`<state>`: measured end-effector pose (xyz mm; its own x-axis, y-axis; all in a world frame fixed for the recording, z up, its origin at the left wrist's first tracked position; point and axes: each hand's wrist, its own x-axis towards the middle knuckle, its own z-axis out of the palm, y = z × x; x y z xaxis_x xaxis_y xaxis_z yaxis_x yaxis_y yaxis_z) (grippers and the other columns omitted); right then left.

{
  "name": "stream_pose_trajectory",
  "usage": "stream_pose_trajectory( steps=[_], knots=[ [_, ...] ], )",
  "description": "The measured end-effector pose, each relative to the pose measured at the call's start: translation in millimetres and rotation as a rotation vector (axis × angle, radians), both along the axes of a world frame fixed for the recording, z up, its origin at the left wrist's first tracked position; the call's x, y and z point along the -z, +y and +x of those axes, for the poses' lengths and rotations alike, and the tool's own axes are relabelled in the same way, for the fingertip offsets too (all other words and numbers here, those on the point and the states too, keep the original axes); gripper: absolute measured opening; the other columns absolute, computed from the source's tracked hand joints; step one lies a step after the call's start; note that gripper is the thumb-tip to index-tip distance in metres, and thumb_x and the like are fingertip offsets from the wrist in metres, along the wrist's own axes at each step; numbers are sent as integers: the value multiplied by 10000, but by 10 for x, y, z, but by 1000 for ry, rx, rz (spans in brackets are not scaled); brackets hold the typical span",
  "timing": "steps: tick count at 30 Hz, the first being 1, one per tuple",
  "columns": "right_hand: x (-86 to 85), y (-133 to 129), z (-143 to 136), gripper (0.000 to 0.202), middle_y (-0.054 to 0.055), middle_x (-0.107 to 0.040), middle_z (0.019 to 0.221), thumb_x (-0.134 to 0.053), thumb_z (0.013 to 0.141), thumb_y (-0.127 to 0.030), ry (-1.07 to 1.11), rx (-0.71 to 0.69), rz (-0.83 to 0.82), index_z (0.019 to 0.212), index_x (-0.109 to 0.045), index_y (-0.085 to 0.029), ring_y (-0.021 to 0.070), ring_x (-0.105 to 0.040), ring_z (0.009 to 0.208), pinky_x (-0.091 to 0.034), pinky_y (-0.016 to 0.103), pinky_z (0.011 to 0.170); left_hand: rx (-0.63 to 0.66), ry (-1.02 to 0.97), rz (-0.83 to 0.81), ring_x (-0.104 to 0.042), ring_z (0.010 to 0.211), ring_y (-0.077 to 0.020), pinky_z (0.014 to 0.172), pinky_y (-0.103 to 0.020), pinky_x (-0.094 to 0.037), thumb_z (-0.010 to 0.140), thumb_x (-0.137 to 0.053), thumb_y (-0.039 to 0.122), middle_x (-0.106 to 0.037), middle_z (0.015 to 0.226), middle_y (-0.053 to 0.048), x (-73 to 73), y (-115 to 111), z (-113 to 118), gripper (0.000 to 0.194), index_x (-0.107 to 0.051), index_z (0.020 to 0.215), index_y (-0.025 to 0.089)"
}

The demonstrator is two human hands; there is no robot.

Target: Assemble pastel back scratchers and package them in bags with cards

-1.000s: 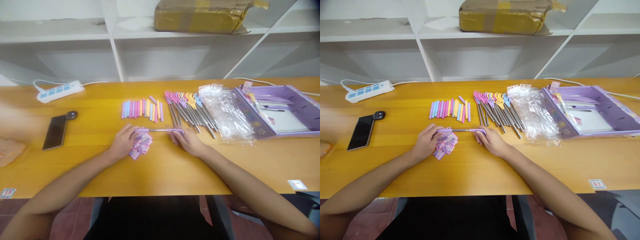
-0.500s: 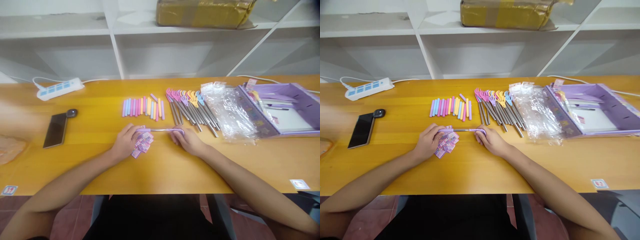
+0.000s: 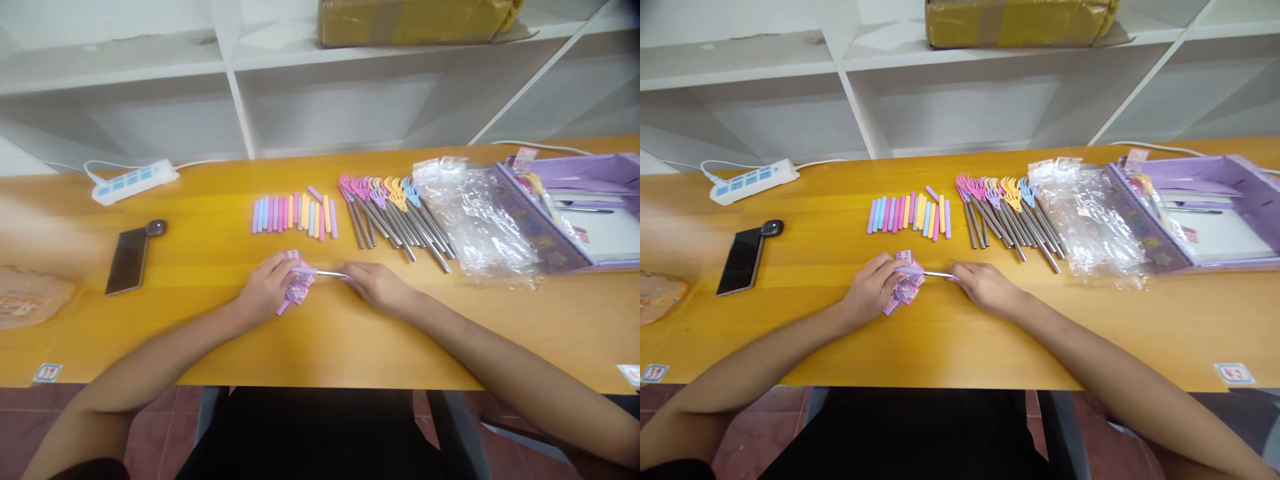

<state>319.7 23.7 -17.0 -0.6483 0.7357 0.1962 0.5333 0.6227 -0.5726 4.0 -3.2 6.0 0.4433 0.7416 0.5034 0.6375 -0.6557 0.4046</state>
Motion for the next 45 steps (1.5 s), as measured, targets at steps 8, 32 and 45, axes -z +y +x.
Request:
stream_pose_trajectory(
  steps=[8, 32, 45],
  knots=[
    [-132, 62, -18, 373, 135, -771, 1104, -384, 1176, -442, 1, 21, 131, 1208, -678, -215, 232, -724, 927, -568, 361, 841, -25, 32, -28, -674, 937, -192, 910, -329, -583, 1165, -471, 330, -679, 1031, -72, -168, 132, -143, 285, -717, 1269, 227],
    [-135, 124, 58, 640, 150, -762, 887, -227, 1167, -624, -180, 373, 110, 1097, -685, -182, 258, -663, 711, -351, 349, 644, -100, -29, -206, -661, 849, -187, 812, -298, -546, 1122, -551, 312, -708, 959, -39, -81, 253, -194, 236, -758, 1171, 209],
    [12, -26, -29, 647, 156, -736, 820, -148, 1179, -553, -269, 382, 87, 1064, -648, -160, 254, -637, 673, -322, 349, 641, -115, -72, -90, -654, 791, -168, 761, -287, -548, 1123, -549, 253, -688, 899, -26, 55, 129, -103, 218, -759, 1150, 200]
  ],
)
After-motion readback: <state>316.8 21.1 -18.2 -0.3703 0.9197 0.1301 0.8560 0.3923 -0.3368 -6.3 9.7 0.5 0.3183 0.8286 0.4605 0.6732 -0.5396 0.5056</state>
